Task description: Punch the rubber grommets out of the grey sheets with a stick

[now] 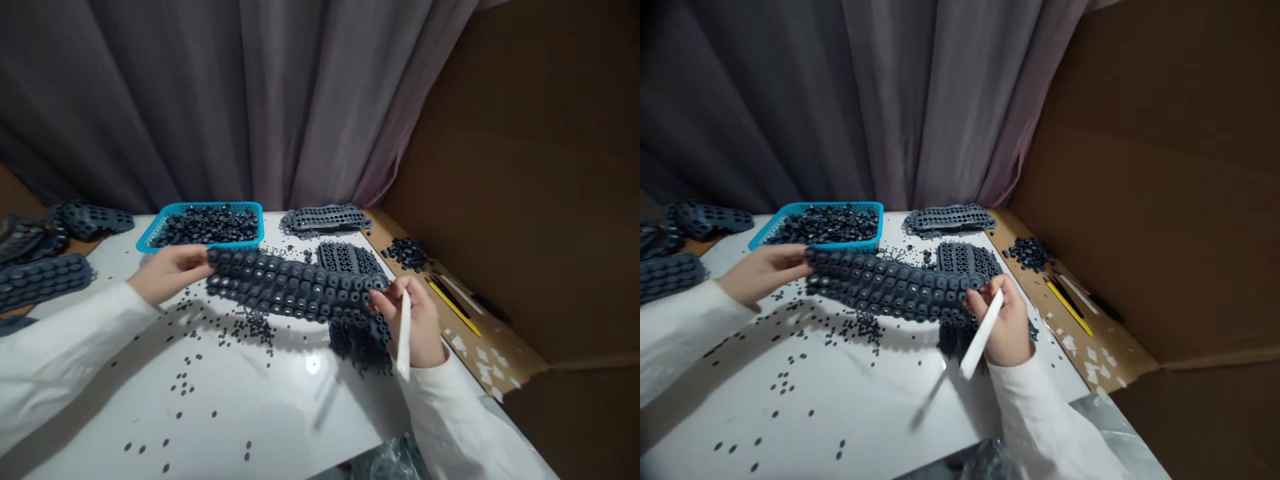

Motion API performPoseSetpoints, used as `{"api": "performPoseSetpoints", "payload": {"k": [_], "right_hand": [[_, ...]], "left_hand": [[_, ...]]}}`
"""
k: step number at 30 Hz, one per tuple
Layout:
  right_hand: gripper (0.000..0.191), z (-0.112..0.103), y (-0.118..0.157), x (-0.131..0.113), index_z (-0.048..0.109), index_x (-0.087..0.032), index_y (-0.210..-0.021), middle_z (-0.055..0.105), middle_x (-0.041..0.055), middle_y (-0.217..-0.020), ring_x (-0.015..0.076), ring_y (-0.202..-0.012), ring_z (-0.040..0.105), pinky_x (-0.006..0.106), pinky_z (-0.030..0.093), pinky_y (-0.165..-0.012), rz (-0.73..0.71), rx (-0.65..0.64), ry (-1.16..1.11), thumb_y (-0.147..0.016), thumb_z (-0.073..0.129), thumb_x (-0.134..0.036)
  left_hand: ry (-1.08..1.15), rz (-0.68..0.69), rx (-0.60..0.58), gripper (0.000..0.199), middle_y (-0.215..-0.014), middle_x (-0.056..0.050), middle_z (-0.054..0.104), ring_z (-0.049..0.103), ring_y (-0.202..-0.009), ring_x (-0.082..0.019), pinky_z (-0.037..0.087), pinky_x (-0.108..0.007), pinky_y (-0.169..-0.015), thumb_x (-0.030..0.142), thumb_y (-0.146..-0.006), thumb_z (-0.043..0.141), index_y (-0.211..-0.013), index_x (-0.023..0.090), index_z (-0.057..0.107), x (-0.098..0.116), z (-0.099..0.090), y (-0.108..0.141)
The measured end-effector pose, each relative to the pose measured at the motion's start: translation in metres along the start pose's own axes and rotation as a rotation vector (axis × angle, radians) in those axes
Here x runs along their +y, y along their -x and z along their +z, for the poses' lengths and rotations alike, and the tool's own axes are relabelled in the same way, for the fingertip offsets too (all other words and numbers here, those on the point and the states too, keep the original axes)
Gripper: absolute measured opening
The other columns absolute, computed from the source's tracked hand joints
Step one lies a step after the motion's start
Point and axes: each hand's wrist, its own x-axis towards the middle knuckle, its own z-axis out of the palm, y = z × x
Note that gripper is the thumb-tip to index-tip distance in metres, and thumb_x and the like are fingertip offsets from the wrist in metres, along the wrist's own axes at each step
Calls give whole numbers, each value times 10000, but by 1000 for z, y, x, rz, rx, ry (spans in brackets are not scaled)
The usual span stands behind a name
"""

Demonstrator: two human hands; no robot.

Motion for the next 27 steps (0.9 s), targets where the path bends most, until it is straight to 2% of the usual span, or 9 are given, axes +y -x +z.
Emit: {"api": "performPoseSetpoints", "payload": {"k": [3, 7, 9, 12, 15, 18, 21, 24, 27], "right_hand": [[470, -27, -7, -1, 349, -234, -687, 505, -98, -521, 123, -445, 564, 232, 469, -420, 177, 109, -48, -531, 788, -297], [500, -59, -2, 16, 348, -231, -687, 546, -99, -509, 120, -441, 592, 210, 483, -400, 405, 312, -118, -445, 785, -263], [476, -71, 5, 31, 369, -229, -687, 545, -98, -499, 114, -402, 576, 218, 487, -379, 476, 342, -109, -443, 776, -277], [471, -84, 18, 50, 374, -232, -694, 522, -102, -461, 132, -340, 556, 225, 447, -315, 443, 335, -28, -478, 778, -342], [527, -89, 32, 55, 338, -242, -712, 488, -123, -402, 130, -270, 500, 194, 349, -252, 365, 355, 81, -501, 797, -393], [534, -91, 40, 51, 326, -249, -725, 468, -123, -370, 137, -270, 491, 183, 297, -251, 332, 308, 183, -551, 784, -460], [543, -93, 42, 55, 313, -253, -718, 436, -127, -354, 132, -275, 462, 185, 268, -272, 338, 268, 140, -566, 768, -509], [527, -101, 39, 66, 299, -255, -703, 407, -132, -366, 124, -289, 433, 195, 272, -300, 329, 270, 120, -599, 735, -532], [445, -113, 35, 69, 346, -240, -666, 442, -98, -426, 118, -358, 439, 217, 317, -369, 201, 327, 363, -657, 686, -527]], "left_hand": [[113, 66, -161, 281, -696, -1, 620, 600, -688, -157, 509, -277, -660, 428, -775, 600, -708, 155, 612, 35, 41, -52], [127, 107, -254, 216, -920, -41, 626, 617, -762, -149, 529, -317, -679, 320, -917, 558, -1001, 125, 595, 87, 108, -129], [98, 123, -297, 232, -979, -52, 616, 619, -794, -158, 536, -329, -693, 302, -924, 554, -1078, 130, 575, 108, 141, -156], [31, 153, -335, 251, -1049, -68, 602, 615, -859, -178, 536, -358, -735, 298, -920, 560, -1111, 137, 566, 127, 181, -177], [-24, 193, -345, 263, -1092, -77, 590, 607, -905, -193, 528, -382, -771, 306, -923, 553, -1129, 143, 560, 132, 202, -180], [-72, 243, -355, 266, -1113, -80, 583, 599, -938, -203, 518, -399, -797, 306, -920, 556, -1132, 145, 561, 127, 206, -174], [-116, 309, -370, 243, -1081, -72, 595, 599, -932, -201, 508, -405, -808, 302, -913, 567, -1091, 138, 577, 116, 197, -161], [-152, 385, -382, 194, -1002, -57, 624, 600, -876, -186, 490, -376, -802, 282, -882, 593, -1004, 133, 610, 102, 170, -135], [-185, 439, -397, 235, -976, -50, 648, 595, -863, -195, 474, -298, -765, 358, -838, 566, -965, 176, 644, 83, 126, -100]]}}
